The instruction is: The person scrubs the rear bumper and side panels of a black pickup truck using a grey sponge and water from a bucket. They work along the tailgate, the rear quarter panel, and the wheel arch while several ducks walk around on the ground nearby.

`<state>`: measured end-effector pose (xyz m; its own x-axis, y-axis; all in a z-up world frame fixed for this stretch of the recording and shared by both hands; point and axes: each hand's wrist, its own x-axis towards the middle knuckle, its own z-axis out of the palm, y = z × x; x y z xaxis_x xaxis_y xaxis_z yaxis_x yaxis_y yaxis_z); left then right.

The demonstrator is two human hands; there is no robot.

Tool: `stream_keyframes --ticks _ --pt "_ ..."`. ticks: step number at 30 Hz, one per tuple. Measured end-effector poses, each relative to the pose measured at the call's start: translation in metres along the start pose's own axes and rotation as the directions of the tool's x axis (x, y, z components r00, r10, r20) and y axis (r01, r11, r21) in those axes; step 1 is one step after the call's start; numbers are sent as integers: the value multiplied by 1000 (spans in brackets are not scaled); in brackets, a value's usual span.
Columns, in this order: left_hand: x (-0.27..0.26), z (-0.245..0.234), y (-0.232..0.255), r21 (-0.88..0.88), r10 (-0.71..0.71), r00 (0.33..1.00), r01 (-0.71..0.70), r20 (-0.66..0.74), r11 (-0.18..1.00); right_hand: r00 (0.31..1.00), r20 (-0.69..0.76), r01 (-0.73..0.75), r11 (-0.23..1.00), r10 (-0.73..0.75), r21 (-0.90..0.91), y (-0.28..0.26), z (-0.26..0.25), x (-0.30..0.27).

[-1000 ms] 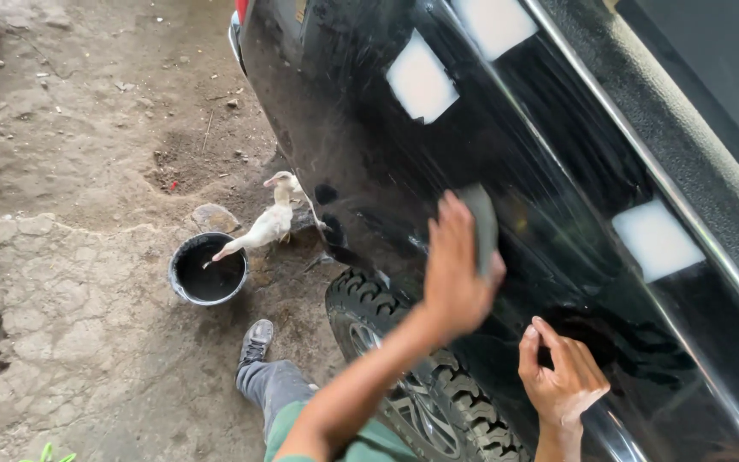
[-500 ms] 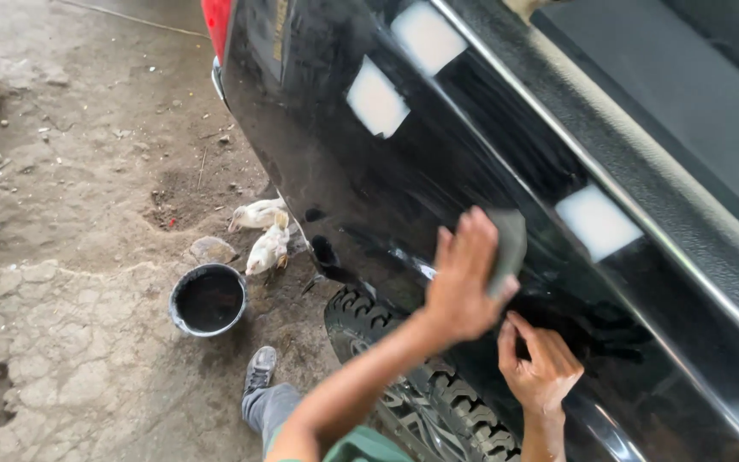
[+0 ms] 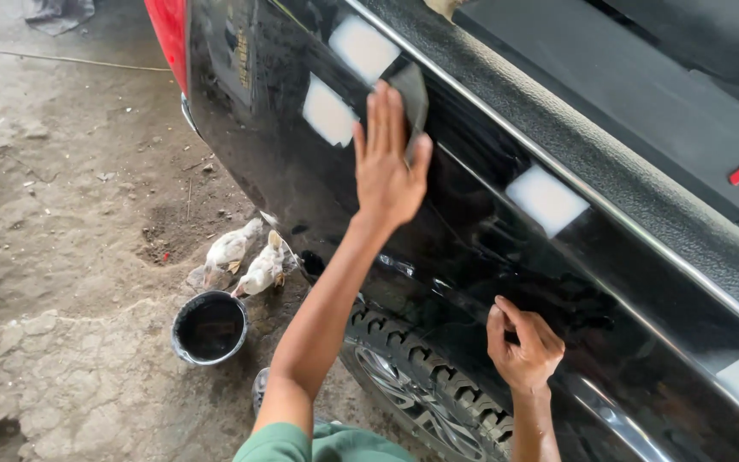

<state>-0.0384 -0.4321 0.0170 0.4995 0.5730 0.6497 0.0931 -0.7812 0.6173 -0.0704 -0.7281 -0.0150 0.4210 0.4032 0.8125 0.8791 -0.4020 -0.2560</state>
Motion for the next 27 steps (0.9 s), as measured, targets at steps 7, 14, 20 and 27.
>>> stream_keyframes --ticks 7,14,20,27 --pt "-51 -9 65 -68 292 940 -284 175 956 999 -3 41 996 -42 -75 4 4 0" --pt "-28 -11 29 -47 173 984 -170 50 984 1000 -26 -12 983 7 -181 3 11 -4" --pt "-23 -33 -18 -206 236 963 -206 129 956 999 -45 -11 960 -2 -280 9 16 -13" --pt "36 -114 -120 -838 -67 989 148 132 525 992 -115 -89 929 50 -360 15 34 -27"
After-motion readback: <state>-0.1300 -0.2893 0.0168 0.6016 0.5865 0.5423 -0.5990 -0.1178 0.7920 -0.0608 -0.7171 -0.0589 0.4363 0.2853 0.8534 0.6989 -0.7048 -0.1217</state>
